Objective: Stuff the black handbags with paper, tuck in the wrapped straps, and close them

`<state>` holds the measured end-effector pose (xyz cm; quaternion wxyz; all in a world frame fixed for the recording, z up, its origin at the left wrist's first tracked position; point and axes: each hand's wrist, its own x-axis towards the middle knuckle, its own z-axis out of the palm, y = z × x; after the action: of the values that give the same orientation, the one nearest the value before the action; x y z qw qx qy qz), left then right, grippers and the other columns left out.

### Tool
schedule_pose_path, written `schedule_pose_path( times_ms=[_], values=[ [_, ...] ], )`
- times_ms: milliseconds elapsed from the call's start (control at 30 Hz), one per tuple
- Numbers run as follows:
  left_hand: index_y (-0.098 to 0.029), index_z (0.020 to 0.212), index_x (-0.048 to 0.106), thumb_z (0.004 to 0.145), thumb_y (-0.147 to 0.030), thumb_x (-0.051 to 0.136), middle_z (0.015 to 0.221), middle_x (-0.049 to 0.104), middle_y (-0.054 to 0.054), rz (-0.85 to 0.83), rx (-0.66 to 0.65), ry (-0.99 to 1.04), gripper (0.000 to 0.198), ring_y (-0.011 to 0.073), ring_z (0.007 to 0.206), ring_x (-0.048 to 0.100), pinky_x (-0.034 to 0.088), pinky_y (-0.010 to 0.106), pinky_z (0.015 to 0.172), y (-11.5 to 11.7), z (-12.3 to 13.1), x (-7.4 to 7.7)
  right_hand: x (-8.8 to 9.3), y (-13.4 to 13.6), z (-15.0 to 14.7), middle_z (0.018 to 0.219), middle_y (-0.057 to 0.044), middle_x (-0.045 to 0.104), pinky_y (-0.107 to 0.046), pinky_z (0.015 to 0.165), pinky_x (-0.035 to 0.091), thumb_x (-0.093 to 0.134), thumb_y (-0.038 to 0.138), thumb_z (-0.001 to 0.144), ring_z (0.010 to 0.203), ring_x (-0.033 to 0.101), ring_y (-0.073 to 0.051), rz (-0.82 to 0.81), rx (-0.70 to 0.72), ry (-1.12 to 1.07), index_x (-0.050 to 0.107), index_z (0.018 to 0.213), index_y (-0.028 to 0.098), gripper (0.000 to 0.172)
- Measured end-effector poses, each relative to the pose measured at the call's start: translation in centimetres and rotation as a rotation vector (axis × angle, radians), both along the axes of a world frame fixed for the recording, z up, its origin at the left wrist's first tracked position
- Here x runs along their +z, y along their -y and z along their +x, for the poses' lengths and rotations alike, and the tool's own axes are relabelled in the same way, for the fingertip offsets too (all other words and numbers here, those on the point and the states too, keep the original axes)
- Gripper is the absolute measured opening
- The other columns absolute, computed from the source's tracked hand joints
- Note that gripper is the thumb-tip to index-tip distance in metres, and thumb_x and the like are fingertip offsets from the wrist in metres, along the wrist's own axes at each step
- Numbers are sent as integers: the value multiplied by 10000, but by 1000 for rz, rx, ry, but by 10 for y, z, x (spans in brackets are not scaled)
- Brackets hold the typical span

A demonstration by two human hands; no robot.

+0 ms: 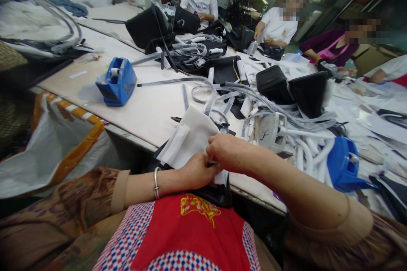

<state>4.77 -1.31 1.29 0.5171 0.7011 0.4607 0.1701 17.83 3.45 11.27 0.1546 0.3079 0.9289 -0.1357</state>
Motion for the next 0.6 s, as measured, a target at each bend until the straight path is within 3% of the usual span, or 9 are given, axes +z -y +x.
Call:
schedule_pose_path(
  times_ms=[100, 200, 433, 600],
  values=[
    [-139, 901, 725, 881, -445, 532, 821, 736, 82, 9, 8, 5, 362, 231, 756, 661, 470, 295, 620, 1, -1, 0, 0, -2, -8, 749, -71, 645, -272, 582, 355, 725, 92, 748, 698, 580, -173, -34, 28, 157, 723, 721, 167, 80],
    [-137, 948, 728, 888, -398, 545, 892, 746, 88, 27, 18, 50, 325, 237, 832, 667, 508, 298, 691, 1, 0, -1, -2, -3, -11, 754, -77, 646, -291, 600, 342, 708, 77, 749, 724, 566, -189, -15, 102, 169, 721, 740, 160, 84],
    [-155, 895, 752, 899, -341, 527, 873, 747, 93, 149, -50, 15, 292, 227, 851, 668, 509, 289, 742, -2, 1, -4, -15, 5, 10, 712, -46, 598, -337, 658, 331, 594, 79, 842, 675, 450, -179, 93, 326, -133, 633, 732, 172, 149],
    [-141, 737, 743, 914, -409, 478, 726, 724, 96, 208, -86, -94, 416, 183, 644, 617, 429, 272, 604, -2, 0, -3, -34, 22, 51, 773, -79, 605, -356, 700, 385, 405, 95, 949, 736, 471, -200, 226, 304, -361, 650, 876, 142, 260]
  ],
)
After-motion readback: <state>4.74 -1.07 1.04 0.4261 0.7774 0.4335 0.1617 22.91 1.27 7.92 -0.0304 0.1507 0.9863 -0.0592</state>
